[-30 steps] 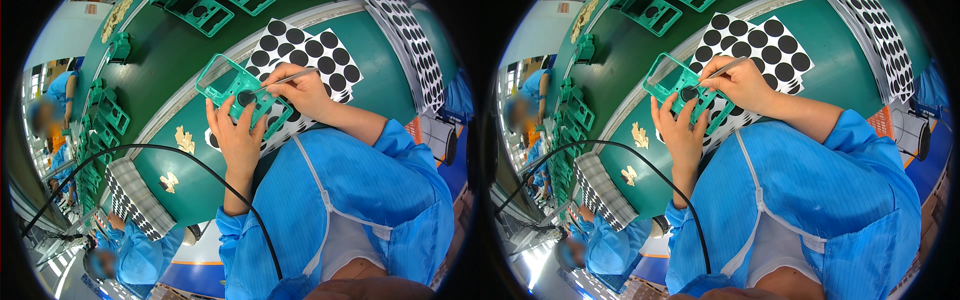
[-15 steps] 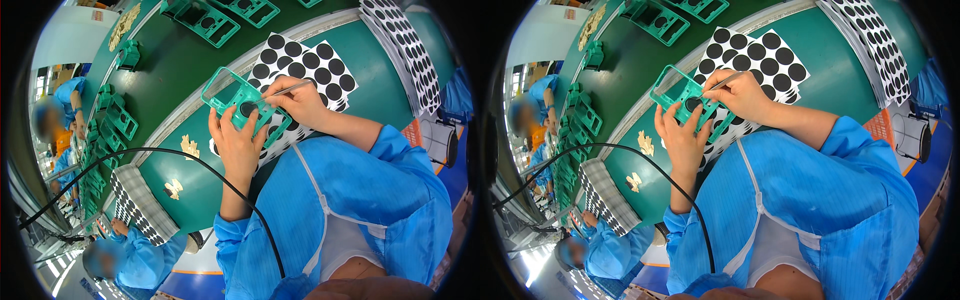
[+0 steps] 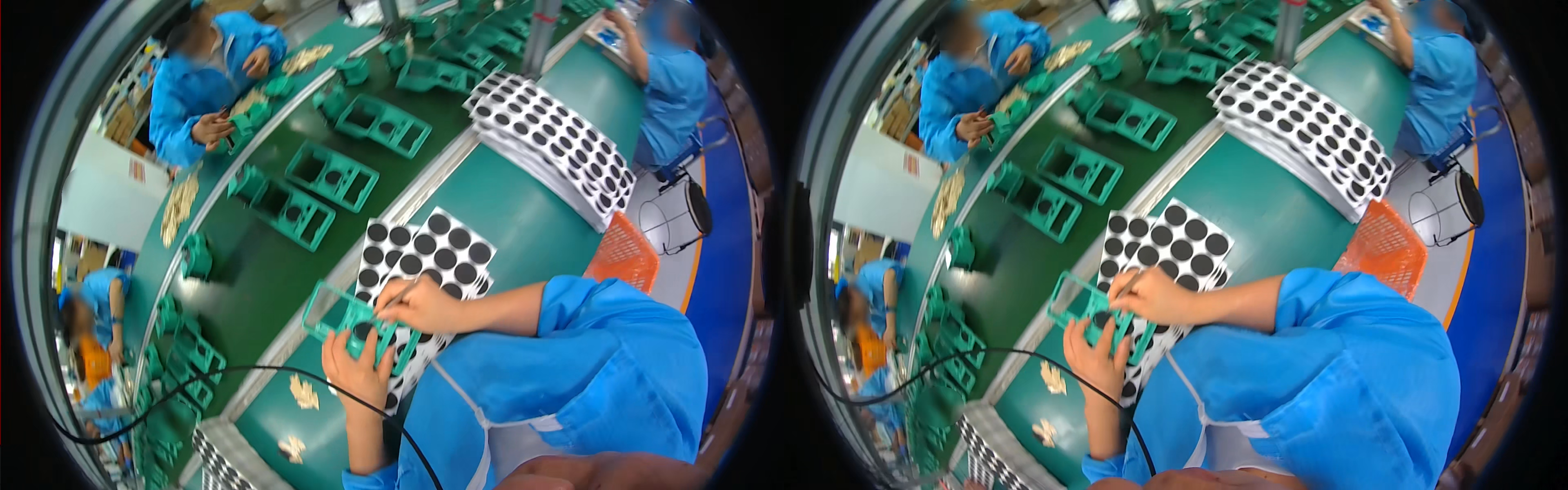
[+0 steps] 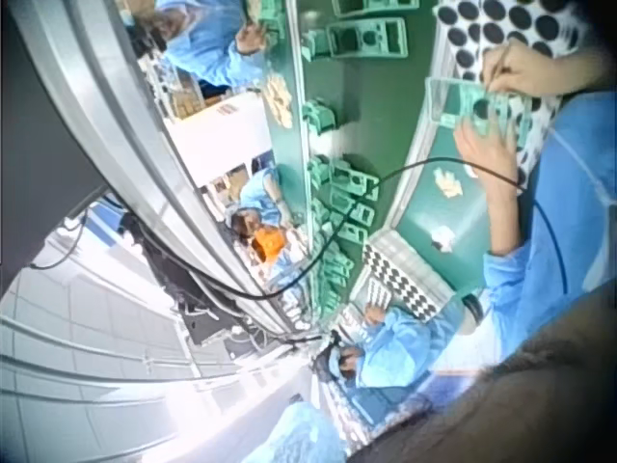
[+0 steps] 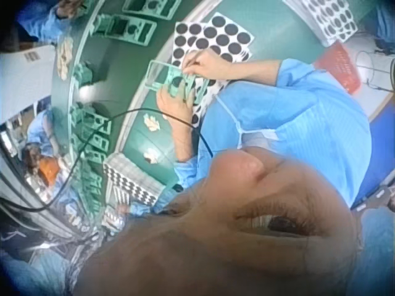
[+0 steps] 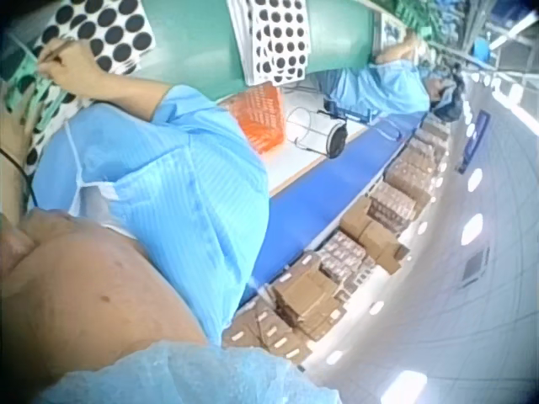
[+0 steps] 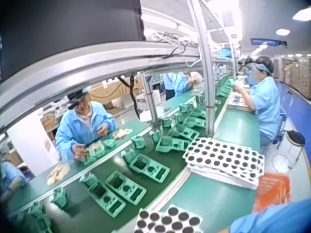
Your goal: The person peels circular stickers from a sticker sheet with tweezers and applies them to precise locations on green plastic electronic housings on an assembly line.
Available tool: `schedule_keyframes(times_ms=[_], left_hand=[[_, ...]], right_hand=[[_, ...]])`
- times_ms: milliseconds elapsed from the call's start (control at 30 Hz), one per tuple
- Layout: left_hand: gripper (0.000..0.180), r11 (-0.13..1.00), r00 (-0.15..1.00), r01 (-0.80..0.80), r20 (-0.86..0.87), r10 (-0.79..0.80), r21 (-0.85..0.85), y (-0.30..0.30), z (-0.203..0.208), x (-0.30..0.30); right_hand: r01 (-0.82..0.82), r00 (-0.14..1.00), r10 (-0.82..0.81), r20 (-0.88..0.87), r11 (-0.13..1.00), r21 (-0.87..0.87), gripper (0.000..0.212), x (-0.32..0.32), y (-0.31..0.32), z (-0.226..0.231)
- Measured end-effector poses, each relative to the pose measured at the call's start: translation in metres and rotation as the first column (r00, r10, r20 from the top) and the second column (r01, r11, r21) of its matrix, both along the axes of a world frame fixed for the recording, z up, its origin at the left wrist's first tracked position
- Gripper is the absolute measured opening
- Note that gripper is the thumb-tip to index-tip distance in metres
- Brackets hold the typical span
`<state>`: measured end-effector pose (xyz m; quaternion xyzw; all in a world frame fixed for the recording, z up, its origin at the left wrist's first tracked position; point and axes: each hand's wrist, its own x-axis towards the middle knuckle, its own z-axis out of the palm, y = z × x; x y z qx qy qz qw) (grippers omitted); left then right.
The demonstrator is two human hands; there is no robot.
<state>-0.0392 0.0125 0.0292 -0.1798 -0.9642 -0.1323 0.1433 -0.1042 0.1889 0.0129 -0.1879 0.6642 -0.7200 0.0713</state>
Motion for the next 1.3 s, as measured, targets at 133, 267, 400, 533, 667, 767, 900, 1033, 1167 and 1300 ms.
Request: schedule_keyframes(times_ms=[133, 267, 400, 533, 667, 767, 900, 1033, 1167, 1300], left_hand=[[0.038, 0.998, 0.998, 0.056, -0.031, -0.056, 0.01, -0.001, 0.001, -0.001], [0.041, 0.995, 0.995, 0.1, 0.026, -0.1, 0.006, -0.005, 0.007, -0.006], [0.043, 0.989, 0.988, 0.15, 0.036, -0.15, -0.01, -0.012, 0.008, -0.01], [0.044, 0.989, 0.989, 0.142, 0.047, -0.14, -0.045, -0.018, 0.002, -0.008], [0.044, 0.98, 0.982, 0.185, 0.057, -0.181, -0.071, -0.022, 0.001, -0.017], [0.04, 0.973, 0.972, 0.231, 0.054, -0.229, -0.03, -0.016, 0.008, -0.027], [0.044, 0.98, 0.979, 0.2, 0.046, -0.2, -0.009, -0.018, 0.006, -0.024], [0.044, 0.98, 0.979, 0.196, 0.058, -0.194, -0.03, -0.02, 0.003, -0.02], [0.044, 0.98, 0.98, 0.194, 0.06, -0.191, -0.039, -0.02, 0.003, -0.02], [0.044, 0.98, 0.979, 0.195, 0.069, -0.191, -0.047, -0.019, 0.005, -0.021]], right_hand=[[0.0, 1.0, 0.0, 0.01, 0.999, -0.041, 0.006, 0.004, 0.002, 0.0], [0.009, 1.0, -0.009, 0.005, 1.0, -0.016, 0.005, 0.002, 0.004, 0.004], [0.004, 0.999, -0.002, 0.05, 0.999, -0.046, 0.005, 0.004, 0.003, 0.002], [-0.048, 0.997, 0.048, 0.065, 0.999, -0.002, 0.006, 0.0, 0.004, -0.005], [0.031, 0.999, -0.03, -0.014, 0.999, 0.038, 0.007, -0.001, 0.0, -0.019], [0.036, 0.994, -0.035, 0.103, 0.999, -0.013, 0.006, -0.004, 0.007, -0.007], [-0.011, 0.996, 0.016, 0.085, 0.998, -0.061, 0.006, -0.009, 0.005, -0.015], [-0.052, 0.992, 0.06, 0.109, 0.996, -0.076, 0.008, -0.005, 0.005, -0.015], [-0.048, 0.993, 0.054, 0.101, 0.997, -0.064, 0.008, -0.004, 0.006, -0.014], [-0.006, 0.997, 0.012, 0.079, 0.997, -0.081, 0.008, -0.005, 0.006, -0.018]])
